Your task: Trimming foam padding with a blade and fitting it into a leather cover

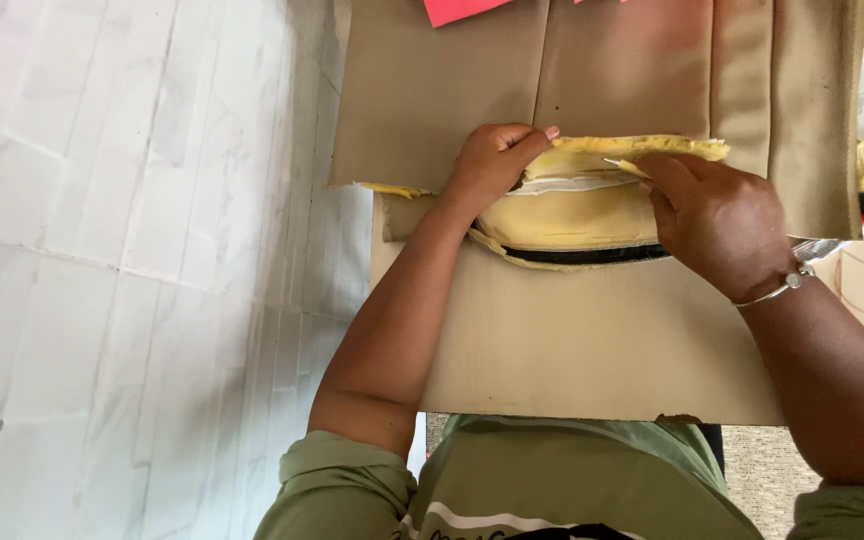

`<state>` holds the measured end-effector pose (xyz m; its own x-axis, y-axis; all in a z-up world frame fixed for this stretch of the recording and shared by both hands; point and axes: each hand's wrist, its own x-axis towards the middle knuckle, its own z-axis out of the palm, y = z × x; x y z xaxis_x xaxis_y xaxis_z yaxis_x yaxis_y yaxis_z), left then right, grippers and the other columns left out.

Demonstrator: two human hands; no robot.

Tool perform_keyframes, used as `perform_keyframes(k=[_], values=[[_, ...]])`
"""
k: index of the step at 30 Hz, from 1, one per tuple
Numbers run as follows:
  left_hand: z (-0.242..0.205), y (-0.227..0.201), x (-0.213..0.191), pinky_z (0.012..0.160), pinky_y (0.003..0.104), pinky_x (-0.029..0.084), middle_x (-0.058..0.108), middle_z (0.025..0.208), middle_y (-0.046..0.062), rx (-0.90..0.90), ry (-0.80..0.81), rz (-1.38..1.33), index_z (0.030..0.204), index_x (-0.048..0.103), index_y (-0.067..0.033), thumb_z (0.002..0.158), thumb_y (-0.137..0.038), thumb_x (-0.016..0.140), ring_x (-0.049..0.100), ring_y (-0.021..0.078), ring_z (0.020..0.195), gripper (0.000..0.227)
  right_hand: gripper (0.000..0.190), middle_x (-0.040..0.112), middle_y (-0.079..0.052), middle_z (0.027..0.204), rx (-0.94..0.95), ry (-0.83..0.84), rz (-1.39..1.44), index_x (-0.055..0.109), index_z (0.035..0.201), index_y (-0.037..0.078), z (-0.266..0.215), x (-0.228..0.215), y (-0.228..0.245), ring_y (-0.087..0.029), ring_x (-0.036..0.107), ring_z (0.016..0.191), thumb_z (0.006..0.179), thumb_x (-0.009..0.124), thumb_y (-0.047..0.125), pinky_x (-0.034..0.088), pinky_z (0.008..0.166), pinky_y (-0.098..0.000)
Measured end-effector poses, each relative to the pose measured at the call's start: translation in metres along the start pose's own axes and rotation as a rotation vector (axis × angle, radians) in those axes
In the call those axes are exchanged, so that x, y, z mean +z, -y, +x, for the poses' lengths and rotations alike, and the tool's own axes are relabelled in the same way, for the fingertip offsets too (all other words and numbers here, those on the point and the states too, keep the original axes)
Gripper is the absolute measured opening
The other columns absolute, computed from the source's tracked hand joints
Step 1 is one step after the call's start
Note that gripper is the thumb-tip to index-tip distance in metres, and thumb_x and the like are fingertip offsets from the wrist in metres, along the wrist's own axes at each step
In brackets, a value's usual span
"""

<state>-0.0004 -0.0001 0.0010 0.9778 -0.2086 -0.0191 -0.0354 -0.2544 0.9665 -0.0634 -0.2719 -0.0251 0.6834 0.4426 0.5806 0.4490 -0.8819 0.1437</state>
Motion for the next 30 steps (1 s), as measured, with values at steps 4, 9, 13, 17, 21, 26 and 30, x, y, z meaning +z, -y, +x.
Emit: perform_keyframes(k=[4, 9, 13, 17, 21, 26, 30], values=[[0.005, 0.011, 0.001, 0.054, 0.029, 0.019, 0.023, 0.061, -0.009, 0.063, -0.013, 0.077, 0.063, 0.031, -0.0216, 0.092, -0.041, 0.067, 0.024, 0.0060, 0.057, 0.050, 0.037, 0.081, 0.004, 0.119, -0.013, -0.002, -0.008, 0.076, 0.130, 0.025, 0.002, -0.004, 0.002, -0.018, 0.077, 0.096, 0.094, 0.071, 0.018, 0.061, 0.070, -0.0356], [0.001, 0.010, -0.001, 0.053, 0.027, 0.018, 0.022, 0.061, -0.008, 0.078, 0.029, -0.041, 0.063, 0.030, -0.0205, 0.093, -0.034, 0.069, 0.022, 0.0060, 0.056, 0.051, 0.036, 0.080, 0.004, 0.118, 0.015, 0.017, 0.009, 0.073, 0.131, 0.028, 0.004, -0.006, 0.005, -0.019, 0.076, 0.090, 0.096, 0.073, 0.021, 0.058, 0.062, -0.0359], [0.001, 0.010, -0.002, 0.057, 0.026, 0.023, 0.029, 0.066, -0.010, 0.142, 0.072, 0.076, 0.069, 0.046, -0.0200, 0.095, -0.036, 0.068, 0.029, 0.0039, 0.062, 0.038, 0.032, 0.079, 0.004, 0.114, 0.001, -0.001, 0.012, 0.075, 0.126, 0.027, 0.008, -0.010, 0.004, -0.018, 0.075, 0.085, 0.095, 0.070, 0.019, 0.057, 0.060, -0.0358], [0.004, 0.026, -0.001, 0.074, 0.029, 0.050, 0.069, 0.075, 0.009, 0.307, 0.110, -0.047, 0.095, 0.080, -0.0087, 0.094, -0.025, 0.074, 0.059, 0.0117, 0.079, 0.017, 0.016, 0.077, -0.005, 0.098, -0.001, 0.053, 0.107, 0.075, 0.113, 0.017, 0.019, -0.036, 0.014, -0.024, 0.078, 0.085, 0.100, 0.069, 0.010, 0.062, 0.071, -0.0338], [0.003, 0.015, 0.004, 0.086, 0.032, 0.053, 0.074, 0.090, 0.009, 0.438, 0.090, -0.043, 0.102, 0.080, -0.0087, 0.095, -0.020, 0.078, 0.068, 0.0154, 0.090, 0.014, 0.019, 0.076, -0.007, 0.096, -0.018, 0.068, 0.163, 0.076, 0.113, 0.016, 0.022, -0.040, 0.011, -0.027, 0.077, 0.084, 0.100, 0.067, 0.006, 0.061, 0.069, -0.0364], [0.017, 0.023, 0.008, 0.079, 0.034, 0.051, 0.064, 0.078, 0.012, 0.496, 0.069, 0.039, 0.094, 0.076, -0.0071, 0.100, -0.022, 0.070, 0.065, 0.0185, 0.080, 0.018, 0.019, 0.075, -0.005, 0.095, -0.042, 0.073, 0.097, 0.076, 0.111, 0.018, 0.024, -0.046, 0.014, -0.025, 0.077, 0.086, 0.098, 0.069, 0.007, 0.061, 0.070, -0.0355], [-0.002, 0.004, 0.005, 0.087, 0.038, 0.052, 0.068, 0.087, 0.014, 0.508, 0.156, 0.018, 0.099, 0.074, -0.0053, 0.096, -0.018, 0.074, 0.066, 0.0199, 0.091, 0.013, 0.019, 0.075, -0.003, 0.096, -0.013, 0.038, 0.101, 0.077, 0.111, 0.019, 0.018, -0.037, 0.012, -0.023, 0.077, 0.087, 0.099, 0.069, 0.007, 0.061, 0.070, -0.0329]])
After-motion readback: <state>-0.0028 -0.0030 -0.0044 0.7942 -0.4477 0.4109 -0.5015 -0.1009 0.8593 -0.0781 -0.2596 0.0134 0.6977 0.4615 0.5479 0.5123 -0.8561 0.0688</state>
